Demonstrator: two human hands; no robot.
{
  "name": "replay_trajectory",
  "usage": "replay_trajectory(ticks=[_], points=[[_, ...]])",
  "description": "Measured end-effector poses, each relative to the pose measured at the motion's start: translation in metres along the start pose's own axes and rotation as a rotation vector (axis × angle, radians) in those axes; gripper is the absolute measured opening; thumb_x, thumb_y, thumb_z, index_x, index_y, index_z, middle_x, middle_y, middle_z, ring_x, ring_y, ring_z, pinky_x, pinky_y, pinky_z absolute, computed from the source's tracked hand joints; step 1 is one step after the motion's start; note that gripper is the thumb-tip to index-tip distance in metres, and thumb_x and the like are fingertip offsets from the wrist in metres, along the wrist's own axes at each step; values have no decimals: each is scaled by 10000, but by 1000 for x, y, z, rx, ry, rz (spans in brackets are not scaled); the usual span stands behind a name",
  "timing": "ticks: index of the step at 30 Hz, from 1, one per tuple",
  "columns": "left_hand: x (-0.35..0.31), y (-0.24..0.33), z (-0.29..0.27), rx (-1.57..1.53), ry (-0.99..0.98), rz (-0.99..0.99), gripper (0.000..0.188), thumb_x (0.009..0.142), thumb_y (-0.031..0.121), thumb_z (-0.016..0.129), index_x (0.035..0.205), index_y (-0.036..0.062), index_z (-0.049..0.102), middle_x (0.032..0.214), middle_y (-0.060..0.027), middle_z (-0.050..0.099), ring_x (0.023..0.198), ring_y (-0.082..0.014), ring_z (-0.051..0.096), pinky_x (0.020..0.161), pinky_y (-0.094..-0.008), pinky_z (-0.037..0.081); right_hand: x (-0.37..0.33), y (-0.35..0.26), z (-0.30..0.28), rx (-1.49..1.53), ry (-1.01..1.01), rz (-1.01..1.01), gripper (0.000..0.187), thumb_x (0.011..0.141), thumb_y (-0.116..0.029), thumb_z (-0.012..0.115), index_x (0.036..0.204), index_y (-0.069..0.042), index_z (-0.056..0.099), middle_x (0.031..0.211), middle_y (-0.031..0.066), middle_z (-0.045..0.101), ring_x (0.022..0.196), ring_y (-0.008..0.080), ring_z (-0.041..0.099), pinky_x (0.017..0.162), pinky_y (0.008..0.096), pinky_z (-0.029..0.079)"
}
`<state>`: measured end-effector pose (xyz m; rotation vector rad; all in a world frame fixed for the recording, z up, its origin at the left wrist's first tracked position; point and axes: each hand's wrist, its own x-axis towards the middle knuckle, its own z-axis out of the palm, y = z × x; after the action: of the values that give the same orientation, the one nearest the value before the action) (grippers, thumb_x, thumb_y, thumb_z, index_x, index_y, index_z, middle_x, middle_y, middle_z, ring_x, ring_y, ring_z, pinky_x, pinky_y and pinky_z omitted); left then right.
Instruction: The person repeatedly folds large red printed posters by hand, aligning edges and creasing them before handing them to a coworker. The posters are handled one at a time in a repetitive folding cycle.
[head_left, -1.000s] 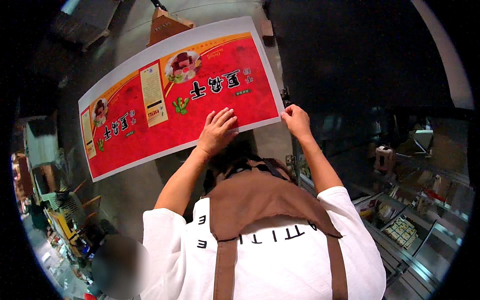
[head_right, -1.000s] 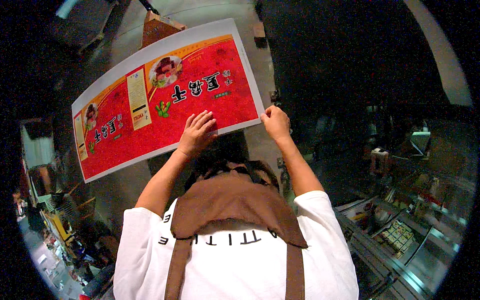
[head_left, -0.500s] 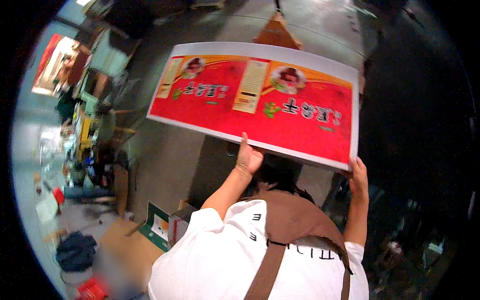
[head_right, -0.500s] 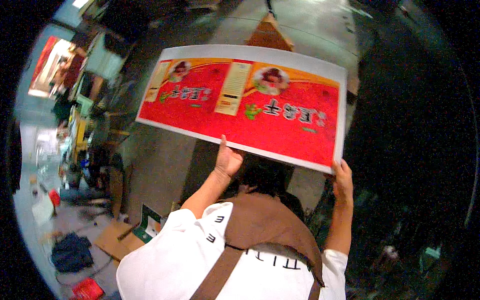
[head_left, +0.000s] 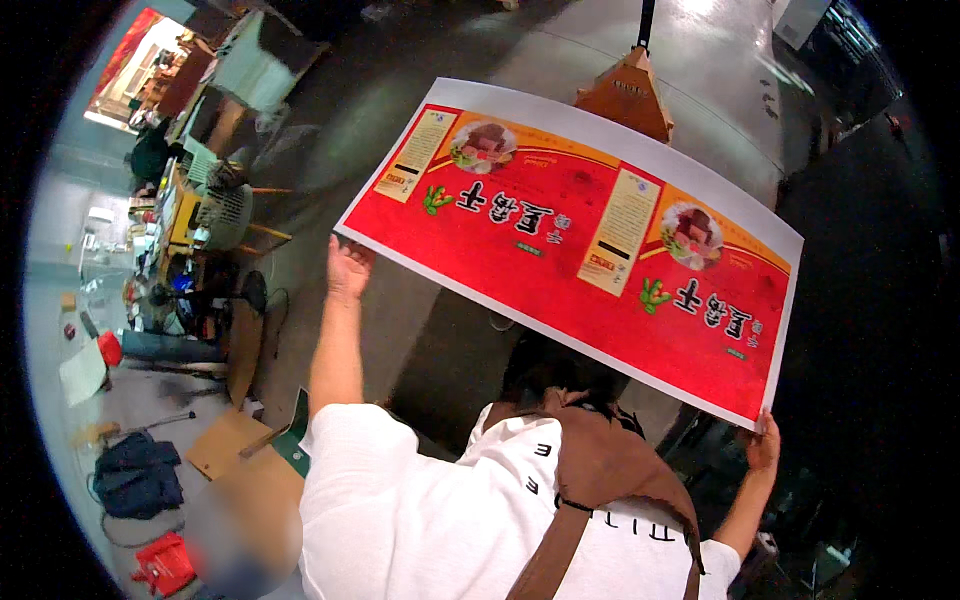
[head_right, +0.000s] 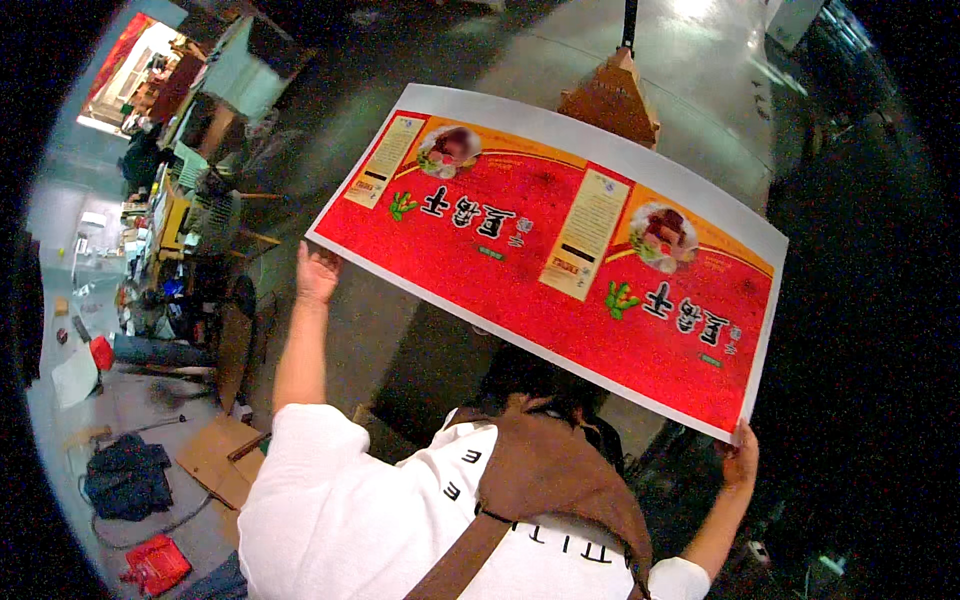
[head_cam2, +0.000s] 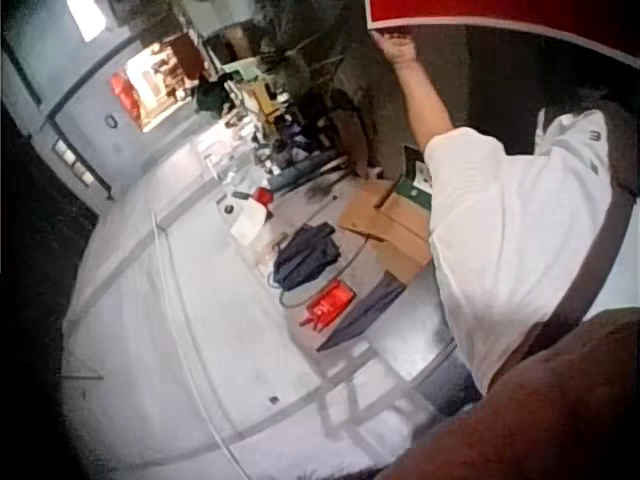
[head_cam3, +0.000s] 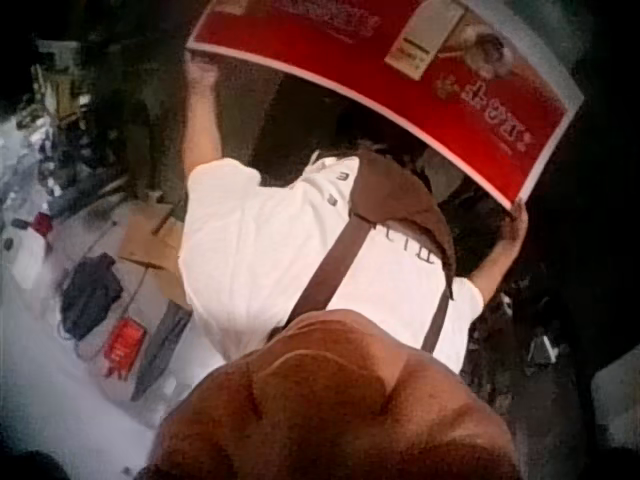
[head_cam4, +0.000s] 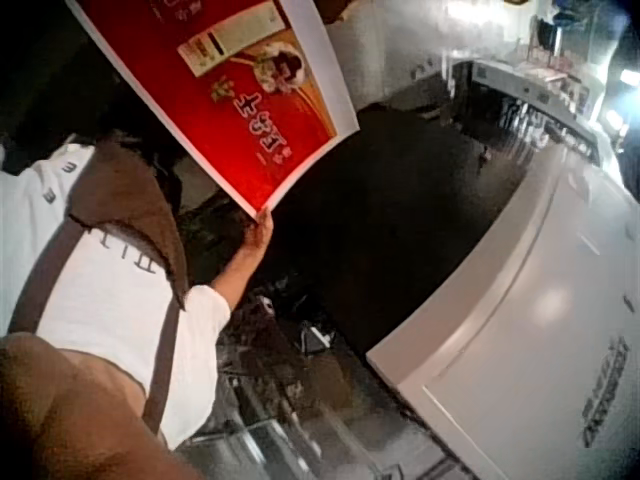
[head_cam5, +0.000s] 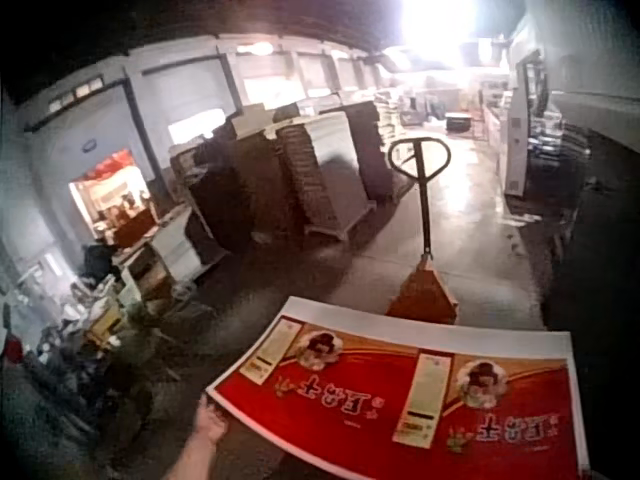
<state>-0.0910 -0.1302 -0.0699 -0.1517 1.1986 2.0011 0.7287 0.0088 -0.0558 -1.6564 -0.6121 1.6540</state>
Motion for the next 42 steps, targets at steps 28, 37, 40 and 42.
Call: replay_trajectory(ticks=[28,37,40,42], points=[[65,129,128,1316,-584,-692,528,783,305,635,1192,22,456,1046,-94,596,930,-187,573,789,-344,467,-57,-115,137,-471,83,-10,465,815,-412,546,1056,-17,503,818,74,623,660,176,615,519,301,489],[97,-13,237,947,-805,-565,385,854,338,518,1064,17,545,914,-120,636,802,-203,627,738,-302,484,38,-144,271,-261,-108,-161,452,801,-366,540,1096,-27,492,850,64,612,676,156,603,525,265,485],[98,-49,255,1079,-775,-551,375,855,372,512,978,27,591,858,-116,652,790,-190,637,706,-288,482,65,-126,311,-397,-224,-157,450,794,-394,556,1062,-37,502,797,62,606,600,129,594,484,243,479],[86,-51,272,1143,-768,-552,378,852,380,516,973,30,590,852,-118,652,794,-194,639,706,-296,482,63,-126,333,-442,-283,-174,446,787,-401,565,1047,-43,507,779,55,603,582,129,589,484,242,484]])
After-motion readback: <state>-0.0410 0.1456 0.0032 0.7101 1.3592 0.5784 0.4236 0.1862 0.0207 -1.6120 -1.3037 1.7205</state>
